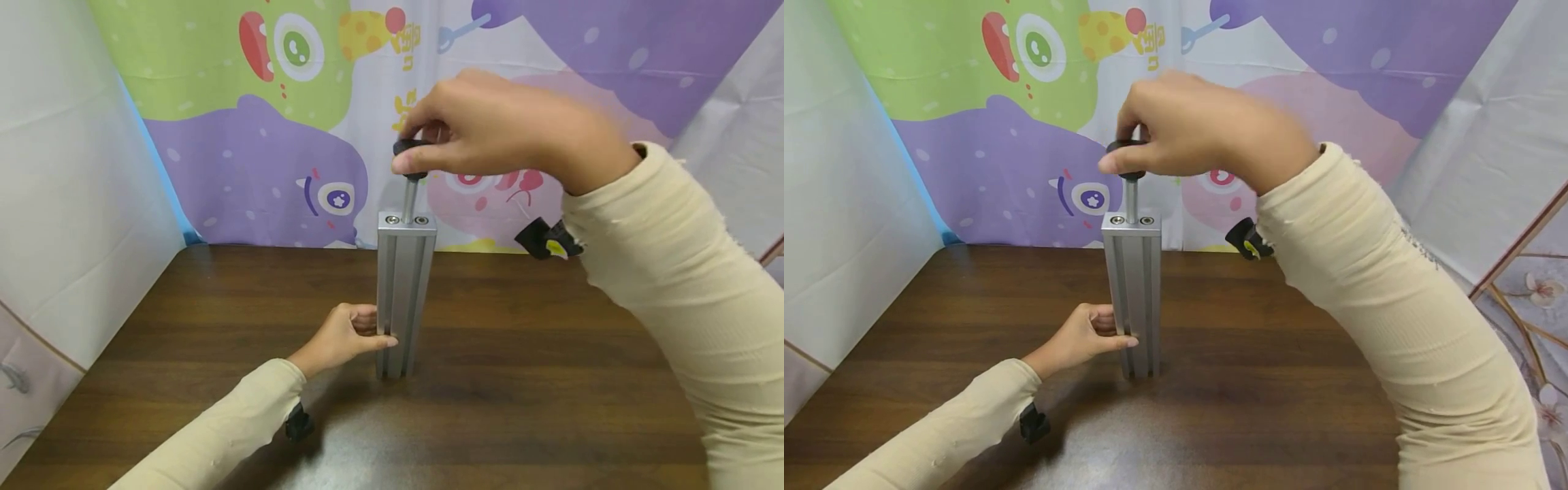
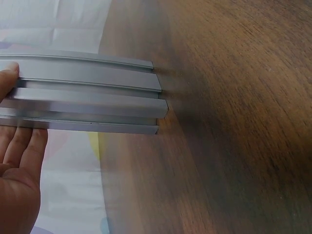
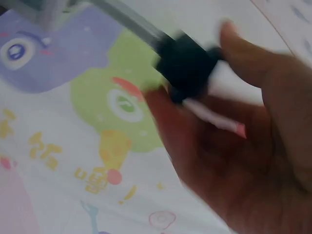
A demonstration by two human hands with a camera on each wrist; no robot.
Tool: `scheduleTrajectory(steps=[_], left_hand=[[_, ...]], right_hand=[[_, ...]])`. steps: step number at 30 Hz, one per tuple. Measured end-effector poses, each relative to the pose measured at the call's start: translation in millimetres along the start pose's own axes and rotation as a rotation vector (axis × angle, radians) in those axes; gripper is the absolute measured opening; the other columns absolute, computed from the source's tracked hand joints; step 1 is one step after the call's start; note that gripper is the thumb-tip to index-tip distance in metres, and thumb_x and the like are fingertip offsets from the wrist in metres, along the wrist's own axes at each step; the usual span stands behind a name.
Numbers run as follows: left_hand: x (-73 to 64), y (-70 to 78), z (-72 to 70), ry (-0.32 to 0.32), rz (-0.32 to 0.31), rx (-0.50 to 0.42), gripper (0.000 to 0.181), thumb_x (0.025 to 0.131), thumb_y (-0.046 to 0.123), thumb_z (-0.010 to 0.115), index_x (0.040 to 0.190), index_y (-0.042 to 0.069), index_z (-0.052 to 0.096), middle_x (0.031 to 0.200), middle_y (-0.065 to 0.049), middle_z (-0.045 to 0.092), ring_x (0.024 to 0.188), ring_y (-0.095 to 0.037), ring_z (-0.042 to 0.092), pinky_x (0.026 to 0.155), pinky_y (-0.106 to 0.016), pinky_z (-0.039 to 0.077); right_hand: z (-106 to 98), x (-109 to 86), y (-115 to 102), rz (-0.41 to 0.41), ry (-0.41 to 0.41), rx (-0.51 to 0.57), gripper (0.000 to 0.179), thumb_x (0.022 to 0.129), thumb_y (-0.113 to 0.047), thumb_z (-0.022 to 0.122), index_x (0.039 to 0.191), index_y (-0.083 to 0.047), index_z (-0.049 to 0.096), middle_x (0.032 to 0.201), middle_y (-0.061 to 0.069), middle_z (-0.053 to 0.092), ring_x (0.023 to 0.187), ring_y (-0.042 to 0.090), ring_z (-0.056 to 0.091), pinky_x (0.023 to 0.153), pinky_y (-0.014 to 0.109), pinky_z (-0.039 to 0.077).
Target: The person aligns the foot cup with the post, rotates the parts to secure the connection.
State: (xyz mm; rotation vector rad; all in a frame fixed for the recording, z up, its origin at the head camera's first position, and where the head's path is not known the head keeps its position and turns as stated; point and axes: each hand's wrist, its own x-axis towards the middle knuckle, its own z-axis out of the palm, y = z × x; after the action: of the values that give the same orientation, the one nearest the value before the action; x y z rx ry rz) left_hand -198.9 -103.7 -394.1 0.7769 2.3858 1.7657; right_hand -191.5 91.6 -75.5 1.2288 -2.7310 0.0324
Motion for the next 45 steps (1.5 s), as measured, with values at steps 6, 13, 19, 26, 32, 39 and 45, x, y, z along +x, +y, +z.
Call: scheduleTrajectory(steps=[6, 13, 19, 26, 32, 39, 45], left_hand=[[-0.2, 1.4, 0.6, 0.005, 0.005, 0.009, 0.030, 0.077, 0.008, 0.081, 0.102, -0.003, 0.070, 0.094, -0.014, 0.073, 0.091, -0.018, 0.069, 0.079, -0.025, 0.056], [0.0, 2.9, 0.2, 0.008, 0.001, 0.020, 0.029, 0.076, 0.008, 0.081, 0.101, -0.003, 0.070, 0.093, -0.014, 0.073, 0.091, -0.018, 0.069, 0.079, -0.026, 0.056], [0.6, 3.1, 0.0, 0.001, -0.003, 0.006, 0.031, 0.077, 0.007, 0.080, 0.104, -0.004, 0.069, 0.094, -0.015, 0.073, 0.092, -0.019, 0.069, 0.080, -0.025, 0.056], [0.2, 1.6, -0.8, 0.002, 0.012, 0.010, 0.032, 0.077, 0.008, 0.080, 0.104, -0.005, 0.069, 0.094, -0.016, 0.073, 0.092, -0.020, 0.069, 0.080, -0.028, 0.056], [-0.2, 1.2, -0.5, -0.002, -0.002, 0.001, 0.030, 0.077, 0.007, 0.080, 0.102, -0.005, 0.069, 0.093, -0.015, 0.073, 0.090, -0.019, 0.069, 0.078, -0.025, 0.056], [-0.5, 1.1, 0.2, -0.003, -0.010, -0.007, 0.029, 0.077, 0.006, 0.080, 0.102, -0.004, 0.070, 0.093, -0.015, 0.073, 0.089, -0.017, 0.069, 0.077, -0.025, 0.056], [-0.4, 2.0, -0.6, 0.004, -0.012, 0.006, 0.029, 0.076, 0.007, 0.081, 0.101, -0.003, 0.070, 0.093, -0.014, 0.073, 0.089, -0.017, 0.069, 0.077, -0.025, 0.056]], right_hand=[[14.6, 5.2, -20.8, 0.283, 0.205, -0.181, 0.070, 0.083, -0.074, 0.048, 0.060, -0.008, 0.051, 0.056, 0.003, 0.044, 0.059, 0.024, 0.047, 0.054, 0.036, 0.041], [19.0, 6.3, -24.5, 0.316, 0.278, -0.196, 0.070, 0.082, -0.074, 0.049, 0.059, -0.009, 0.043, 0.055, 0.001, 0.035, 0.056, 0.023, 0.041, 0.050, 0.036, 0.038], [14.6, 1.8, -19.7, 0.264, 0.210, -0.142, 0.071, 0.087, -0.074, 0.042, 0.063, -0.009, 0.057, 0.055, 0.002, 0.050, 0.059, 0.023, 0.050, 0.056, 0.036, 0.042], [-0.6, -4.2, 6.3, -0.093, -0.108, 0.100, 0.042, 0.099, -0.026, 0.054, 0.140, -0.016, 0.050, 0.117, 0.000, 0.064, 0.105, 0.016, 0.060, 0.096, 0.037, 0.048], [-3.7, -3.6, 13.1, -0.174, -0.125, 0.157, 0.044, 0.093, 0.003, 0.054, 0.133, -0.015, 0.058, 0.121, -0.003, 0.064, 0.089, 0.009, 0.061, 0.071, 0.023, 0.052], [3.3, -1.5, -4.9, 0.112, 0.100, -0.009, 0.047, 0.087, -0.056, 0.062, 0.083, -0.011, 0.076, 0.066, -0.001, 0.067, 0.061, 0.015, 0.056, 0.060, 0.029, 0.044], [13.6, 3.9, -20.2, 0.296, 0.263, -0.078, 0.070, 0.076, -0.071, 0.062, 0.050, -0.008, 0.049, 0.044, 0.000, 0.038, 0.053, 0.020, 0.043, 0.052, 0.032, 0.037]])
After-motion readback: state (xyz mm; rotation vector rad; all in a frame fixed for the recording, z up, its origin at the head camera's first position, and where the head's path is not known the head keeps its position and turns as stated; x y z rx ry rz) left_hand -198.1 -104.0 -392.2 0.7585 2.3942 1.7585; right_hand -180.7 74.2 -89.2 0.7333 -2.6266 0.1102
